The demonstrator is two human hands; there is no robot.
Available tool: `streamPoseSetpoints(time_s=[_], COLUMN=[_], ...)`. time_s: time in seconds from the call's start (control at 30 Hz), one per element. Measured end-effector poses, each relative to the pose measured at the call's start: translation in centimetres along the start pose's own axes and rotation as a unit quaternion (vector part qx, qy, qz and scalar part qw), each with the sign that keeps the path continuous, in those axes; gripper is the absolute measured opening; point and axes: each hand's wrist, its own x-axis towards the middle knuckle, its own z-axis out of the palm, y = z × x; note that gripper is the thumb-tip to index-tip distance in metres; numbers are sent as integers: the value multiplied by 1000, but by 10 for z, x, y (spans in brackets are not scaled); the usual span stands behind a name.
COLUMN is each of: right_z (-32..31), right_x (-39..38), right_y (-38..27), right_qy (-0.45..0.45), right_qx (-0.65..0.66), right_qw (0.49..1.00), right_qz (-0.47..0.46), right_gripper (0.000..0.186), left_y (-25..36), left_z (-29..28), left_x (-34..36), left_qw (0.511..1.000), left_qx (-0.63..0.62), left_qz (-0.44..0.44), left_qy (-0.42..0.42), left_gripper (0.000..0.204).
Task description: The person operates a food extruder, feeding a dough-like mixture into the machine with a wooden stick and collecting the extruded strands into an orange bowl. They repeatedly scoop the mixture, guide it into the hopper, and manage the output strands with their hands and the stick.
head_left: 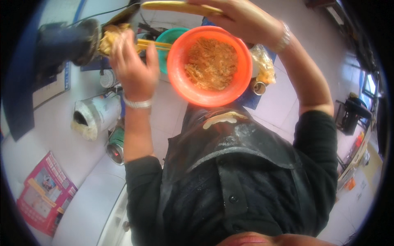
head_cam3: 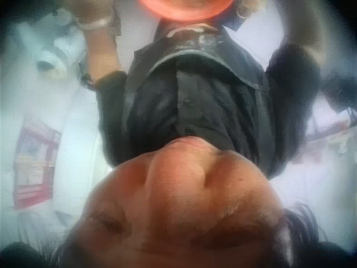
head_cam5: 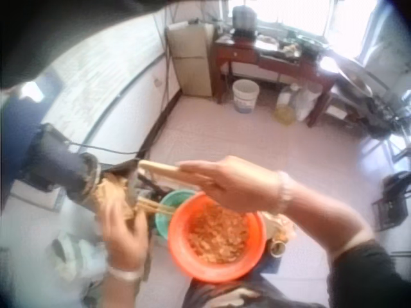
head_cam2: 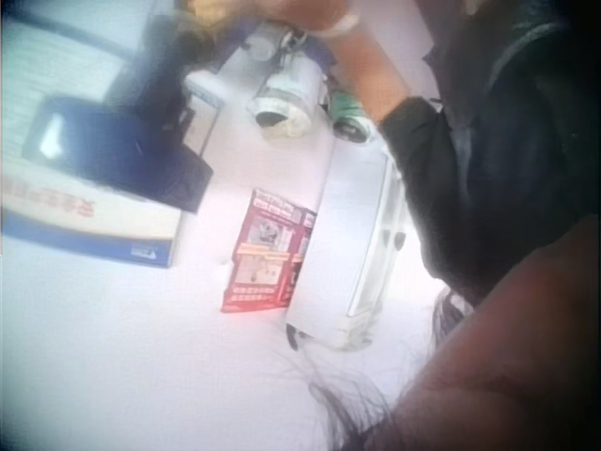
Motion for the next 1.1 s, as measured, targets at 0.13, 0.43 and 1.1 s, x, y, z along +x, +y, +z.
streamPoseSetpoints(time_s=[0.13,0.43,1.1], right_z=[34,227,268], right_x=[-94,-274,-274], right_y=[71,223,226], right_qy=[1,111,54], right_qx=[36,120,109], right_qw=[977,873,892], right_qz=[208,460,435], right_gripper=[19,32,27], left_y=[49,56,74], left_z=[43,264,332], left_x=[-97,-380,-360], left_qw=[852,350,351], left_qx=[-290,-272,-464], left_qz=[-311,-820,-744], left_qy=[-307,-361,-329], left_gripper=[32,58,101])
